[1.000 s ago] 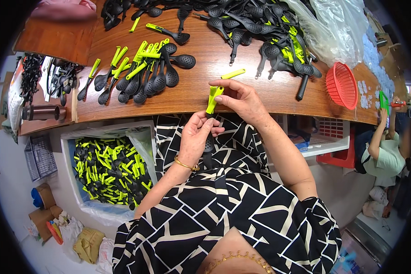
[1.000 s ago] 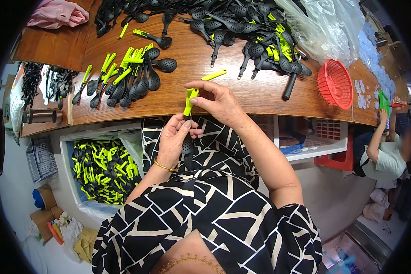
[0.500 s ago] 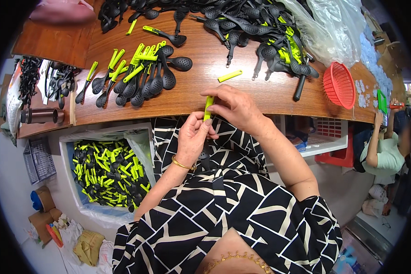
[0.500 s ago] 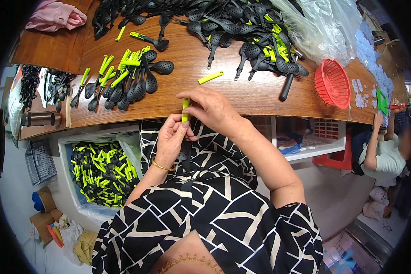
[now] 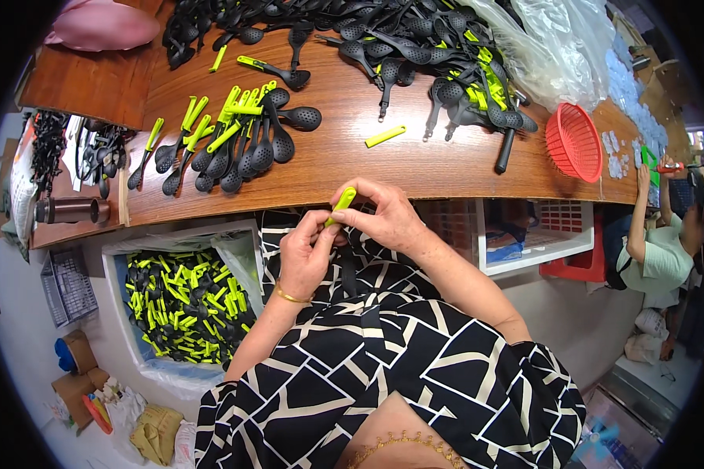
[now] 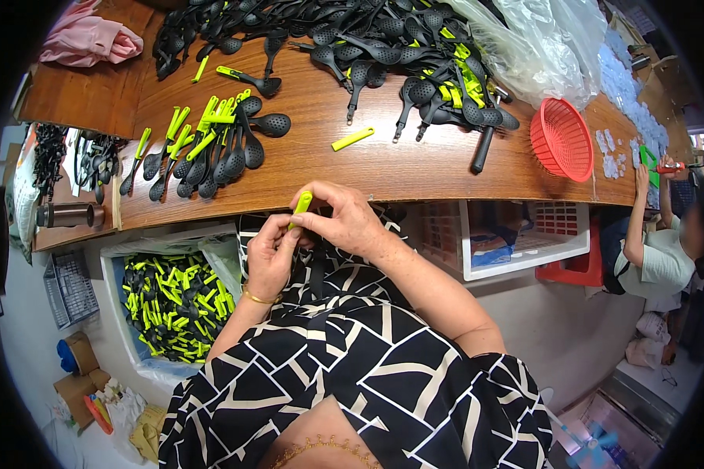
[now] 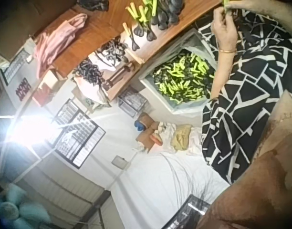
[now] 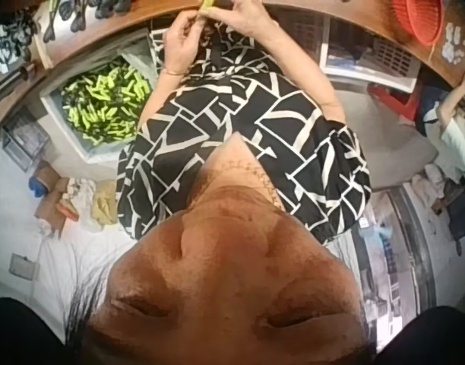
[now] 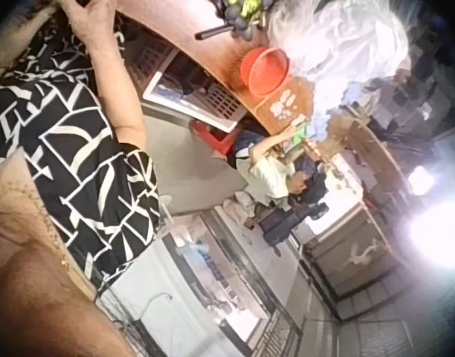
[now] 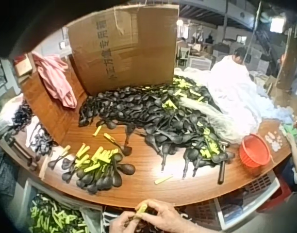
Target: The person assembles black plastic spoons with neon yellow handles by hand. They pick up a spoon head and a handle from piles on a wooden table, insert the handle into the head, and place the finished spoon on the table. The process is repeated continuously throughout the video.
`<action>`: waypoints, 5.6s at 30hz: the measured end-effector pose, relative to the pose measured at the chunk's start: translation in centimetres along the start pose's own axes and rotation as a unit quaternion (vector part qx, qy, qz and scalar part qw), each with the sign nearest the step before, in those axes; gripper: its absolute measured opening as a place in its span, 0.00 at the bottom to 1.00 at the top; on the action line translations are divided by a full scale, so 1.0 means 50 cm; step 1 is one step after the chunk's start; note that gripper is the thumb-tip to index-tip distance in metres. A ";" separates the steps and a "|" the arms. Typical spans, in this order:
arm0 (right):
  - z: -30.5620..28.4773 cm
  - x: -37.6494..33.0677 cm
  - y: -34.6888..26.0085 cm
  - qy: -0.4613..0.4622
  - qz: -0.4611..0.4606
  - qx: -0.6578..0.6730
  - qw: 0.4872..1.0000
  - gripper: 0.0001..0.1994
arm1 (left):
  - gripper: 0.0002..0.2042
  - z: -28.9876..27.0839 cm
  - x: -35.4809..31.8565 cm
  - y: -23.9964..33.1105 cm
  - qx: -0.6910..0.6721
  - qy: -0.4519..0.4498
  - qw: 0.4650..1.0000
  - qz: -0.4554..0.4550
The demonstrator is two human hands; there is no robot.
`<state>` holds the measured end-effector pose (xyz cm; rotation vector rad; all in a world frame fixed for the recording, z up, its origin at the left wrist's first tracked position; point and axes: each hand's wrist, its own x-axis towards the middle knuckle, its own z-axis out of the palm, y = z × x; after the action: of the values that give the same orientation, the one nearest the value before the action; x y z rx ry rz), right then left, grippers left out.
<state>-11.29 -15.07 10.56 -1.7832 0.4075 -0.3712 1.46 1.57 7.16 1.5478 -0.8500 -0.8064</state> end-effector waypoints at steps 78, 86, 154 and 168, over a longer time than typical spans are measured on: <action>-0.124 0.062 0.120 0.168 -0.164 -0.270 0.934 0.10 | 0.14 -0.083 0.339 0.052 0.431 0.170 0.886 0.035; -0.127 0.059 0.091 0.189 -0.050 -0.008 0.981 0.08 | 0.11 -0.023 0.266 0.042 0.035 0.157 0.977 0.139; -0.378 0.027 0.092 0.290 -0.049 -0.362 0.885 0.08 | 0.08 -0.280 -0.173 -0.160 0.308 0.169 0.933 -0.078; -0.495 0.132 0.110 0.159 0.158 -0.580 0.783 0.14 | 0.14 -0.385 -0.422 -0.517 0.528 0.085 0.714 -0.451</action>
<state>-17.14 -40.61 11.41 -2.7735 1.3865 -0.1597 9.66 31.94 -15.13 3.1565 -0.3100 -0.8321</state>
